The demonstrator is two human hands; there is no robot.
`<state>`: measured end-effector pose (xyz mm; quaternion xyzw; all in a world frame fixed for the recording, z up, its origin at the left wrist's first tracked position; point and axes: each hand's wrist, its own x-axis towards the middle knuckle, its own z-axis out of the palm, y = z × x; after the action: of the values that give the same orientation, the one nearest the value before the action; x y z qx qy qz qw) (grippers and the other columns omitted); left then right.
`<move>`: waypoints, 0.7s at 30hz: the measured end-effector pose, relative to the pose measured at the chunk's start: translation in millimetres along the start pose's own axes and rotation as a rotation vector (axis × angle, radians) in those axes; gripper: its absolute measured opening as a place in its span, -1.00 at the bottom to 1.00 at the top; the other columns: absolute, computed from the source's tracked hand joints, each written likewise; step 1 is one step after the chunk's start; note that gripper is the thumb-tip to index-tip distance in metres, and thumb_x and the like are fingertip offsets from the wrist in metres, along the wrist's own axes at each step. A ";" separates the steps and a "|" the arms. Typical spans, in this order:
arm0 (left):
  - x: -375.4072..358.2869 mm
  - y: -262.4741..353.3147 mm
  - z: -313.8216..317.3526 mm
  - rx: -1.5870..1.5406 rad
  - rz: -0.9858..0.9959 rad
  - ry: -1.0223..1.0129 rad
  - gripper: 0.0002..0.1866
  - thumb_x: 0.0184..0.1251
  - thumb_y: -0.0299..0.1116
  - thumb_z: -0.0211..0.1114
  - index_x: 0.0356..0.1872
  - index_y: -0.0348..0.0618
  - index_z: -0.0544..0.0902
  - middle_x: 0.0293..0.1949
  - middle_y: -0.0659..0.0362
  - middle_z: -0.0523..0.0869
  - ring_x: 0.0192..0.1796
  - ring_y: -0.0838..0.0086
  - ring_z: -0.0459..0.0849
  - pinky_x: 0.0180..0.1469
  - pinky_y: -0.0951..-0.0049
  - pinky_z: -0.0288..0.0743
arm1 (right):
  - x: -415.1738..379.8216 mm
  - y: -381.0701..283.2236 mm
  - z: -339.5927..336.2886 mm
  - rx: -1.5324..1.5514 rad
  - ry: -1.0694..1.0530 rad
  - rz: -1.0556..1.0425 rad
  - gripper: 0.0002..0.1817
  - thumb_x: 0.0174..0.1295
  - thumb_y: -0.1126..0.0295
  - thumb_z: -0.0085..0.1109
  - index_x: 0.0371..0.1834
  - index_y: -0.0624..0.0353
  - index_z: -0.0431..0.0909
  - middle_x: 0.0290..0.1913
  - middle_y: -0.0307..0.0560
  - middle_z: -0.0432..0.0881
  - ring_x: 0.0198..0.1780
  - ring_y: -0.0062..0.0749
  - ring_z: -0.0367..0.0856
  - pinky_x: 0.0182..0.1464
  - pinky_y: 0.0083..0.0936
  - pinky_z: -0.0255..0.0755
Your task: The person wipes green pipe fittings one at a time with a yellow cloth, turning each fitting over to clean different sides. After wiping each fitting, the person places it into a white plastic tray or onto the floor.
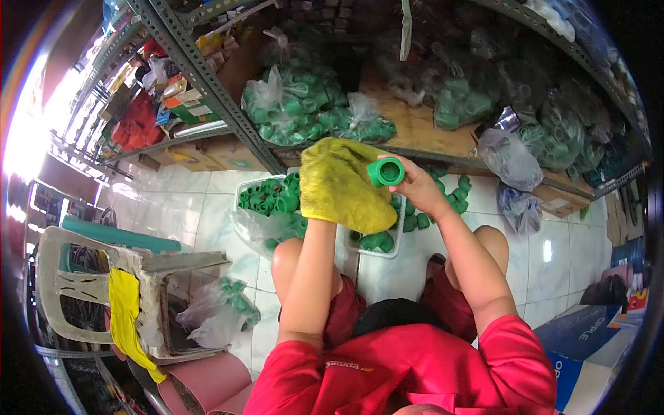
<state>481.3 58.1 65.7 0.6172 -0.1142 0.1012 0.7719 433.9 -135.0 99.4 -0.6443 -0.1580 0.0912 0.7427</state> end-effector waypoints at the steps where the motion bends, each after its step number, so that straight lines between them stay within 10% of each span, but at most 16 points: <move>1: -2.1 6.1 -1.7 0.001 -0.004 0.005 -0.61 0.13 -0.19 0.11 -0.02 -0.10 0.43 -0.11 0.18 0.55 -0.08 0.39 0.50 0.02 0.32 0.40 | 0.7 2.1 -3.1 0.021 -0.012 -0.005 -0.41 0.03 0.41 0.23 0.19 0.09 0.28 0.11 -0.32 0.36 0.09 -0.59 0.33 0.04 -0.64 0.27; 5: -1.7 80.4 14.8 1.619 0.209 -0.321 -0.74 0.05 -0.17 0.13 -0.34 -0.06 0.66 -0.33 0.16 0.67 -0.19 0.33 0.61 -0.18 0.41 0.42 | 1.9 3.5 -6.6 0.075 -0.012 0.003 -0.37 -0.01 0.50 0.25 0.20 0.12 0.27 0.09 -0.31 0.38 0.07 -0.62 0.33 0.07 -0.65 0.24; 8: -6.4 84.3 14.4 1.963 -0.022 -0.296 -0.74 -0.05 -0.09 0.13 -0.48 0.03 0.70 -0.41 0.20 0.69 -0.24 0.30 0.64 -0.22 0.37 0.41 | 0.9 19.8 -12.3 0.057 0.046 0.018 -0.47 0.08 0.45 0.17 0.17 0.16 0.29 -0.01 -0.29 0.45 -0.01 -0.63 0.39 -0.01 -0.63 0.30; 13: -3.4 23.1 -29.2 2.125 0.024 -0.296 -0.66 0.00 -0.05 0.11 -0.35 -0.08 0.61 -0.35 0.12 0.64 -0.24 0.26 0.57 -0.11 0.31 0.39 | 3.2 61.6 -19.8 -0.162 0.219 0.385 -0.66 0.14 0.13 0.13 -0.25 0.20 0.44 -0.32 -0.22 0.53 -0.34 -0.59 0.48 -0.40 -0.66 0.32; 15: 0.9 -11.6 -55.5 1.907 0.408 -0.034 -0.64 0.03 -0.03 0.12 -0.32 -0.11 0.58 -0.30 0.08 0.62 -0.18 0.28 0.54 -0.12 0.33 0.39 | -3.4 108.4 -34.6 -0.183 0.297 0.498 -0.66 0.13 0.10 0.13 -0.38 0.20 0.45 -0.40 -0.20 0.53 -0.45 -0.58 0.48 -0.50 -0.66 0.30; 18: 2.9 28.3 -41.4 1.330 -0.091 0.226 -0.65 0.06 -0.06 0.12 -0.32 -0.13 0.59 -0.28 0.08 0.62 -0.15 0.28 0.52 -0.10 0.37 0.37 | -28.1 176.3 -53.4 -0.220 0.357 1.024 -0.61 0.07 0.03 0.20 -0.54 0.15 0.42 -0.66 -0.18 0.42 -0.72 -0.53 0.32 -0.71 -0.57 0.16; 21: 0.4 11.9 -63.9 1.743 0.088 0.111 -0.66 0.06 -0.09 0.12 -0.29 -0.13 0.60 -0.28 0.05 0.62 -0.16 0.25 0.53 -0.13 0.32 0.38 | -51.5 219.0 -43.2 -0.131 0.508 1.076 -0.63 0.03 0.05 0.24 -0.54 0.14 0.44 -0.71 -0.19 0.39 -0.76 -0.53 0.27 -0.72 -0.57 0.15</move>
<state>481.5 123.1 63.3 0.9767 0.0179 0.2124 0.0246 415.9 -159.0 -127.7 -0.6800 0.3678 0.2877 0.5652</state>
